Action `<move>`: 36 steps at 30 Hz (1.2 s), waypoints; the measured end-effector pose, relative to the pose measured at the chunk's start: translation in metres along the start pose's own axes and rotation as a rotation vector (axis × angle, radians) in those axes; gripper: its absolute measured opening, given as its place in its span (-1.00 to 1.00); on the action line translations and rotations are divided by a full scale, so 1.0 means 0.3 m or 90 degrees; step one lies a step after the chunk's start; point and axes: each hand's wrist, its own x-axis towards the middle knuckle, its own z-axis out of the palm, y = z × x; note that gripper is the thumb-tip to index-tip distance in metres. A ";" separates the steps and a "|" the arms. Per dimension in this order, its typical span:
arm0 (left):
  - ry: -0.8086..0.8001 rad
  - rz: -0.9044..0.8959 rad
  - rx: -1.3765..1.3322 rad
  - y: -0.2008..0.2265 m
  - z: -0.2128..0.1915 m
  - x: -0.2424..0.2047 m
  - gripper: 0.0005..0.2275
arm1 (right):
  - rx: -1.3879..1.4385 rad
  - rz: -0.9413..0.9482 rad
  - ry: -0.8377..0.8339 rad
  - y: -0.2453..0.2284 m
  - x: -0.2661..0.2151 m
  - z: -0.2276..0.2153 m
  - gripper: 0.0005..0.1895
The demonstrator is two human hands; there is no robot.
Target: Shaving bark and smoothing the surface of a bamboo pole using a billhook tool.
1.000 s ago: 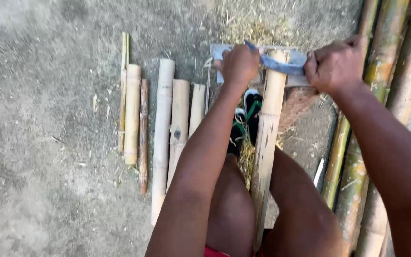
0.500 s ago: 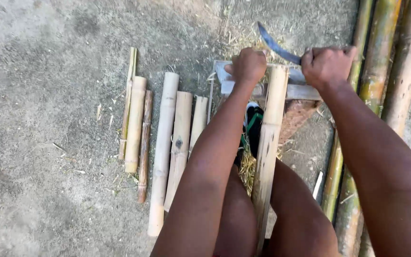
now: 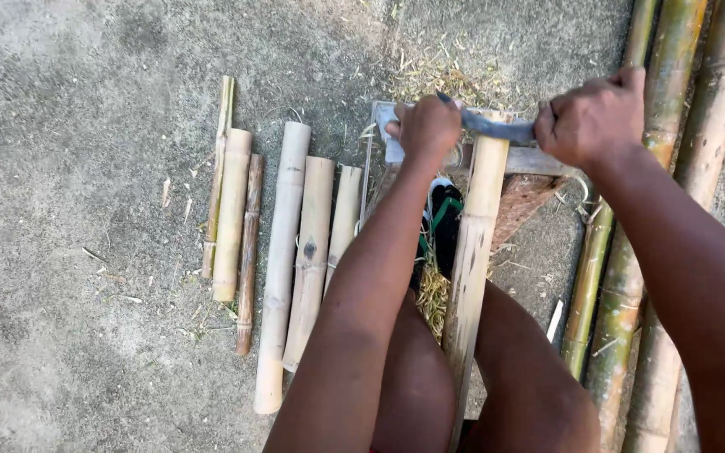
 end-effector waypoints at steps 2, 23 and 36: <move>0.003 -0.011 -0.014 -0.004 0.006 0.027 -0.66 | -0.018 -0.008 0.024 0.005 -0.007 0.028 -0.45; -0.093 -0.063 0.000 0.006 0.075 0.172 -0.64 | -0.071 0.030 -0.140 -0.057 0.111 -0.167 -0.34; -0.101 -0.027 0.046 -0.014 0.039 0.135 -0.55 | -0.093 0.006 -0.202 -0.053 0.072 -0.181 -0.32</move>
